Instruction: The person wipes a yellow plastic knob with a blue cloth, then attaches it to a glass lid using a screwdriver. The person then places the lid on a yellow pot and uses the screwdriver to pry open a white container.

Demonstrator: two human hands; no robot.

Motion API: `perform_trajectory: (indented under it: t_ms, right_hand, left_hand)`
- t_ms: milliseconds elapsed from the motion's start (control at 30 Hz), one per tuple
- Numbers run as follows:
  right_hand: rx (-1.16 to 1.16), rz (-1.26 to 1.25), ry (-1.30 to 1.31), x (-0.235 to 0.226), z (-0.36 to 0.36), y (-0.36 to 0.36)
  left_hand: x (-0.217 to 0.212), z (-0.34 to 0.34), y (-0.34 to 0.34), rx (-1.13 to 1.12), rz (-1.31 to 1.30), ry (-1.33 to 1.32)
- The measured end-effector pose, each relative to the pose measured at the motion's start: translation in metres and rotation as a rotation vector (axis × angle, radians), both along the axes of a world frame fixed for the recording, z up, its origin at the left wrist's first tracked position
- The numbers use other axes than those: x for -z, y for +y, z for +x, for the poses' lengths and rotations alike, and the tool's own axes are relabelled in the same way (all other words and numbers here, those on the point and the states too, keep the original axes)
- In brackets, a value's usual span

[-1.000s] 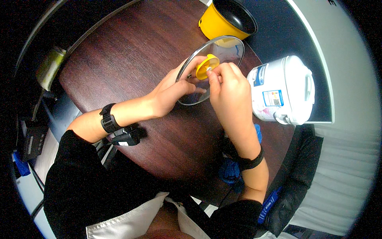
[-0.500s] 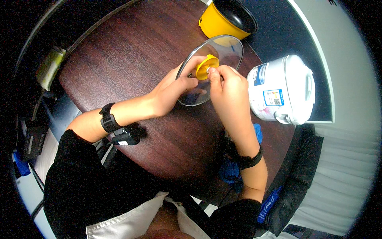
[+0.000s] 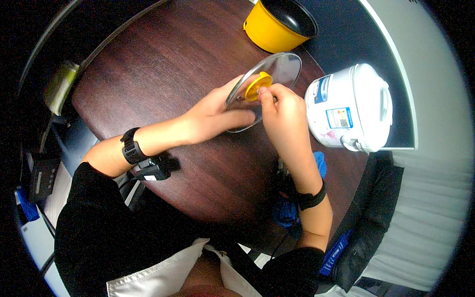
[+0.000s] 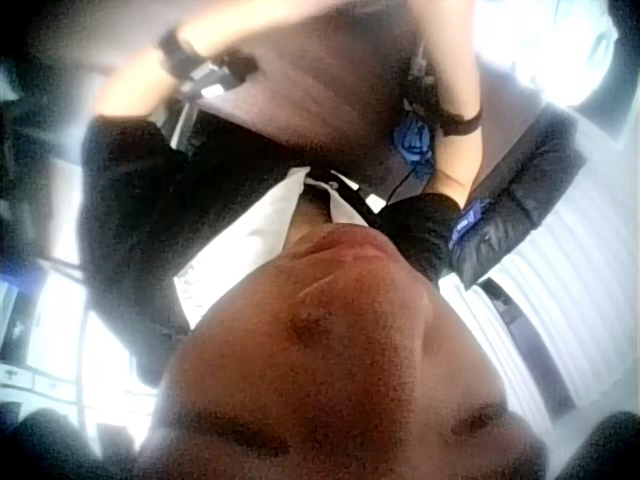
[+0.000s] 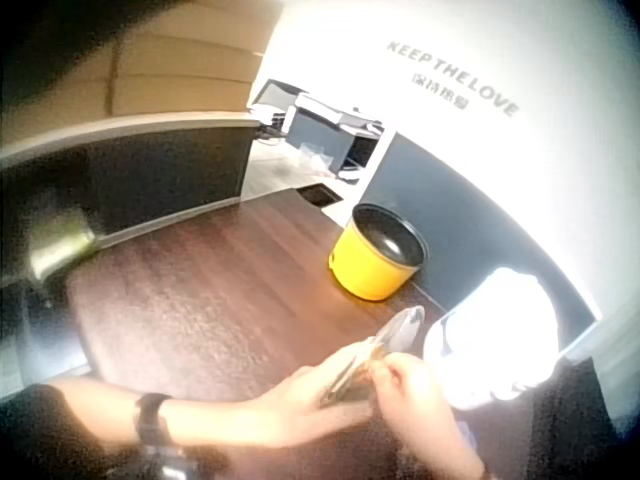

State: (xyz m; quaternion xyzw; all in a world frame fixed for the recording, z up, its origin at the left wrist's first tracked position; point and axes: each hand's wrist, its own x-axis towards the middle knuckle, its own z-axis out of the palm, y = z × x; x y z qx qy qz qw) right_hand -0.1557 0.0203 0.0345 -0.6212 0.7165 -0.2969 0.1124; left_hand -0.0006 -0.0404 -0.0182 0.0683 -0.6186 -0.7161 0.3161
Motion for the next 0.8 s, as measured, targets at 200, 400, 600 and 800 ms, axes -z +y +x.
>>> perform_trajectory:
  t_ms: [200, 400, 600, 800]
  right_hand:
    - [0.070, 0.073, -0.131, 0.003, -0.004, 0.001]
    - [0.128, 0.174, -0.293, 0.006, -0.008, 0.002]
    - [0.130, 0.152, -0.391, 0.007, -0.009, 0.002]
    - [0.123, 0.116, -0.340, 0.007, -0.006, 0.002]
  left_hand:
    - [0.008, -0.003, -0.003, -0.123, -0.258, -0.022]
    - [0.006, -0.001, -0.001, -0.137, -0.249, -0.036]
    - [0.002, 0.001, 0.001, -0.020, 0.013, -0.059]
    - [0.008, -0.004, -0.001, -0.168, -0.187, -0.016]
